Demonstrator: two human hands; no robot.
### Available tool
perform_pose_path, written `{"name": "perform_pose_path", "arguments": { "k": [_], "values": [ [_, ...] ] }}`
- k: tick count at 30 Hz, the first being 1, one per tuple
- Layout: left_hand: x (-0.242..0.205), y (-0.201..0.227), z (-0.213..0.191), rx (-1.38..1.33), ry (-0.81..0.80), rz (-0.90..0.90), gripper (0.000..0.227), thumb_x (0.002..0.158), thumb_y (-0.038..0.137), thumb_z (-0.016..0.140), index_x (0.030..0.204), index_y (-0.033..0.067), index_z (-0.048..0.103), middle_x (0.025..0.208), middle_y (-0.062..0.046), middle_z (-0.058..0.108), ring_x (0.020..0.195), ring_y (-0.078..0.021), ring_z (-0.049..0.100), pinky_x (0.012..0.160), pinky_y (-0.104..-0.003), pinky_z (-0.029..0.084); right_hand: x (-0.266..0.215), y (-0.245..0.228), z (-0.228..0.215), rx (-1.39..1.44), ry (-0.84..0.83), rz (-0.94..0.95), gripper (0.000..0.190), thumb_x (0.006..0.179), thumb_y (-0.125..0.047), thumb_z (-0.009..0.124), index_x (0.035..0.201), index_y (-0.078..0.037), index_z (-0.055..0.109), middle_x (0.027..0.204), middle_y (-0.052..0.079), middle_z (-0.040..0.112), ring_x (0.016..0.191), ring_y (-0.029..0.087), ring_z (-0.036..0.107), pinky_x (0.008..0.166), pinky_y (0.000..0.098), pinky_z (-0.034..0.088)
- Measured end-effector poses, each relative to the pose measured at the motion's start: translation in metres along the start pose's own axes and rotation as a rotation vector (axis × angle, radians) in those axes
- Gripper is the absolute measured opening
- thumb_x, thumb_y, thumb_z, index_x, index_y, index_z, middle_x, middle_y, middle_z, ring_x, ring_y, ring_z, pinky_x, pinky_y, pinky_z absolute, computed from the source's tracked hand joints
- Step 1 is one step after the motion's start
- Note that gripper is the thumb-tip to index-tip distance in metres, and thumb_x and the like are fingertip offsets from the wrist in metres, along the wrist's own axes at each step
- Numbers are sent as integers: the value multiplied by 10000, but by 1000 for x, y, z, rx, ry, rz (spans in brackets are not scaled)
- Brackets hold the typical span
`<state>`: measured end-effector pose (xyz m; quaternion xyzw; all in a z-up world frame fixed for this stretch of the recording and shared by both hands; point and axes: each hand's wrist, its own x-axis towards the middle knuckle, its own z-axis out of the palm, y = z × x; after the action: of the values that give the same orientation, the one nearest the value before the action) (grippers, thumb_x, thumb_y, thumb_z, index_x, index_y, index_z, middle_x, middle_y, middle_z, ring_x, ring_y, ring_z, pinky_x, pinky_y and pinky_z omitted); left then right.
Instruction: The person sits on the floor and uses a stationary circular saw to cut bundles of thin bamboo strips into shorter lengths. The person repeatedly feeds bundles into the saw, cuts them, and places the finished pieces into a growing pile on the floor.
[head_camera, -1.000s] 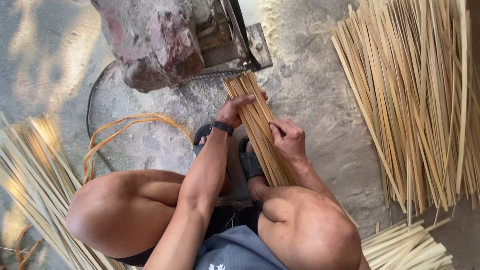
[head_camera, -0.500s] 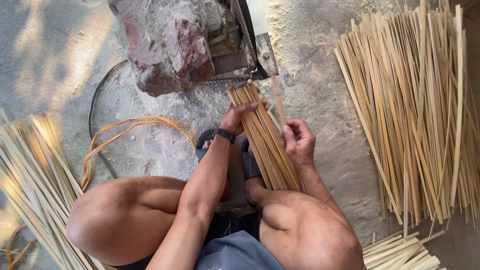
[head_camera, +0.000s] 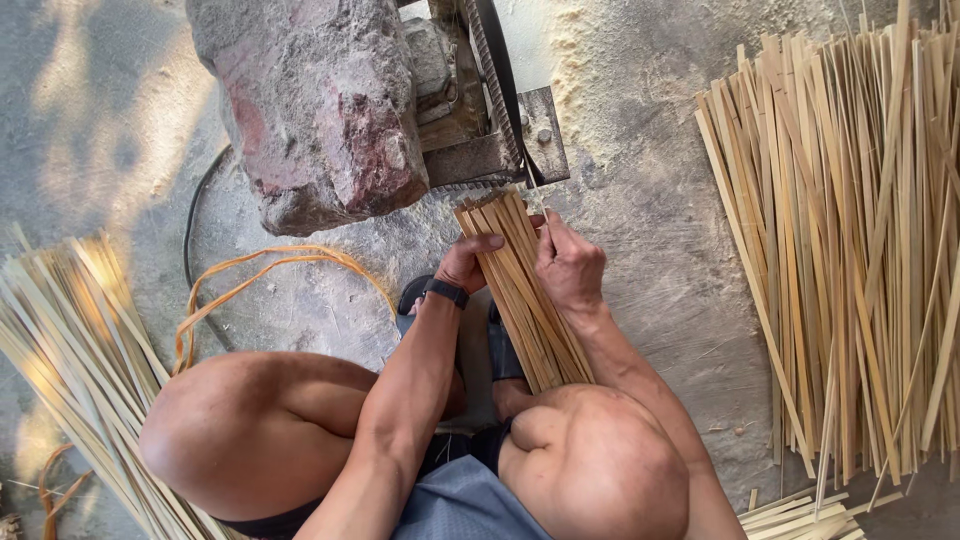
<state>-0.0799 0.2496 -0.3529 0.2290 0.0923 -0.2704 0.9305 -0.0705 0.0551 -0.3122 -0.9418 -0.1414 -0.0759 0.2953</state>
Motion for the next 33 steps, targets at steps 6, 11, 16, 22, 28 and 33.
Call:
{"name": "perform_pose_path", "arguments": {
  "k": [6, 11, 16, 22, 28, 33],
  "values": [
    [12, -13, -9, 150, 335, 37, 358, 877, 42, 769, 1199, -78, 669, 1143, -229, 680, 1017, -341, 691, 938, -501, 593, 16, -10, -8, 48, 6, -9, 263, 1029, -70, 627, 1236, 79, 688, 763, 136, 720, 553, 178, 663, 471, 299, 543],
    [7, 9, 34, 132, 213, 35, 483, 855, 80, 730, 1296, -62, 596, 1215, -232, 712, 1112, -329, 717, 982, -473, 607, -18, -17, -70, 2, -222, 241, 221, 1028, -85, 601, 1171, 16, 737, 695, 123, 712, 498, 213, 656, 423, 335, 528],
    [9, 6, 39, 147, 219, 61, 556, 873, 68, 723, 1364, -109, 530, 1232, -259, 699, 1145, -371, 703, 1000, -503, 605, -48, -31, -80, 132, -31, 76, 309, 923, -209, 726, 1139, 13, 724, 955, 155, 711, 792, 223, 710, 677, 345, 606],
    [9, 5, 34, 175, 245, -6, 454, 884, 111, 723, 1268, -121, 651, 1170, -251, 738, 1071, -333, 741, 965, -434, 614, -58, -19, -73, 361, -81, 245, 127, 967, -105, 713, 1072, -57, 766, 1002, 95, 756, 841, 205, 747, 714, 320, 624],
    [10, -3, 21, 227, 360, 82, 401, 835, 73, 774, 1167, -132, 685, 1096, -212, 754, 998, -315, 747, 934, -448, 618, -54, -20, -67, 374, -31, 224, 128, 942, -116, 731, 1039, -37, 759, 965, 105, 756, 810, 211, 752, 697, 327, 627],
    [11, -6, 13, 139, 309, -37, 413, 882, 122, 755, 1217, -115, 700, 1127, -245, 754, 1033, -329, 738, 940, -420, 616, -66, 2, -49, 232, -33, 163, 130, 1012, -124, 647, 1029, 1, 677, 841, 107, 730, 709, 202, 723, 615, 338, 613]
  ]
}}
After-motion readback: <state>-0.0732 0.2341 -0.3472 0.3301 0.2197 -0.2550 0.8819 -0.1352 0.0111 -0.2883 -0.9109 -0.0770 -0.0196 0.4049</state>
